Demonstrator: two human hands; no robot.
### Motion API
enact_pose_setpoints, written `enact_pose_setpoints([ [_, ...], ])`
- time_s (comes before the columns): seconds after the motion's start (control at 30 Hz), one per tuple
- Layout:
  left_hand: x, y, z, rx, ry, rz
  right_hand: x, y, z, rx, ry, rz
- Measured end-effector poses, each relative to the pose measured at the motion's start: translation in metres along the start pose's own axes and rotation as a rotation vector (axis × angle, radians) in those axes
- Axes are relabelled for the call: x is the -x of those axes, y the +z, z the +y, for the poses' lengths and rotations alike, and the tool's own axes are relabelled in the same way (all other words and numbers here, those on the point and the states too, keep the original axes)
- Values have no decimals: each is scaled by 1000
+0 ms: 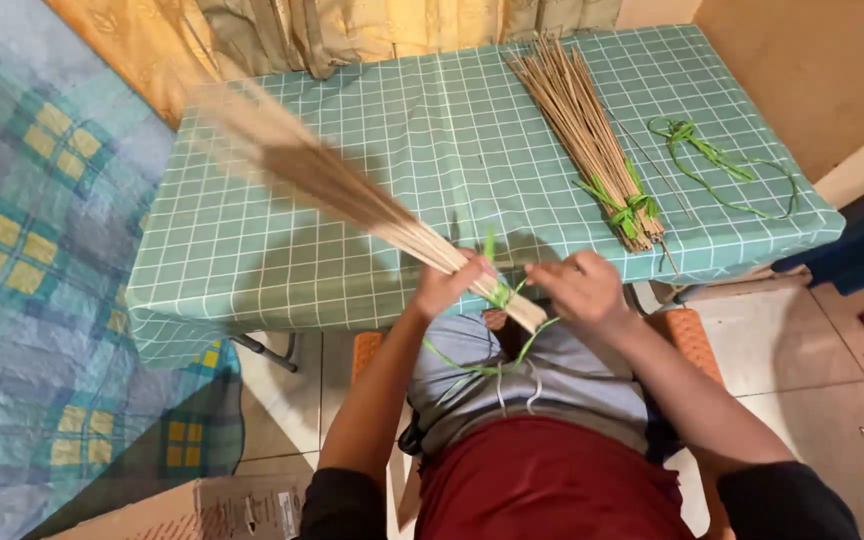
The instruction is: Organizing thin wooden sticks into bundles and tying them together with green plastic strips.
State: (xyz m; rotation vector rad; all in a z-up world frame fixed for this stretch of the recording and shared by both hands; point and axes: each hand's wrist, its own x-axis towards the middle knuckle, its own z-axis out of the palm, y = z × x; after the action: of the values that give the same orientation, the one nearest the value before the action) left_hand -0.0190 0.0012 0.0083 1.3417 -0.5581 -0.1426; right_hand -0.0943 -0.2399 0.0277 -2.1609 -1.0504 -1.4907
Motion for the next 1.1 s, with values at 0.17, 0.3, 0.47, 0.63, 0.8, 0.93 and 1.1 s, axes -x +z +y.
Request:
enact_pose_setpoints([
  [0.17,-14,35,47,222,122,42,-36,1,16,-408,377,-97],
  [0.3,-47,20,82,271,33,403,-76,0,-39,-366,688,-342],
  [0.47,-42,7,41,29,-32,392,-69,18,-12,-64,421,-421],
  [0.63,-19,0,66,205,10,334,-96,0,9,-30,258,-510],
  [0.8,-28,-16,30,382,20,235,-91,4,8,-141,170,-249],
  [0.93,-43,-28,-2,414,38,166,-96,-2,26,-183,186,-197],
  [1.1,-45,-26,-20,530,-25,42,-87,7,73,-732,618,-224],
])
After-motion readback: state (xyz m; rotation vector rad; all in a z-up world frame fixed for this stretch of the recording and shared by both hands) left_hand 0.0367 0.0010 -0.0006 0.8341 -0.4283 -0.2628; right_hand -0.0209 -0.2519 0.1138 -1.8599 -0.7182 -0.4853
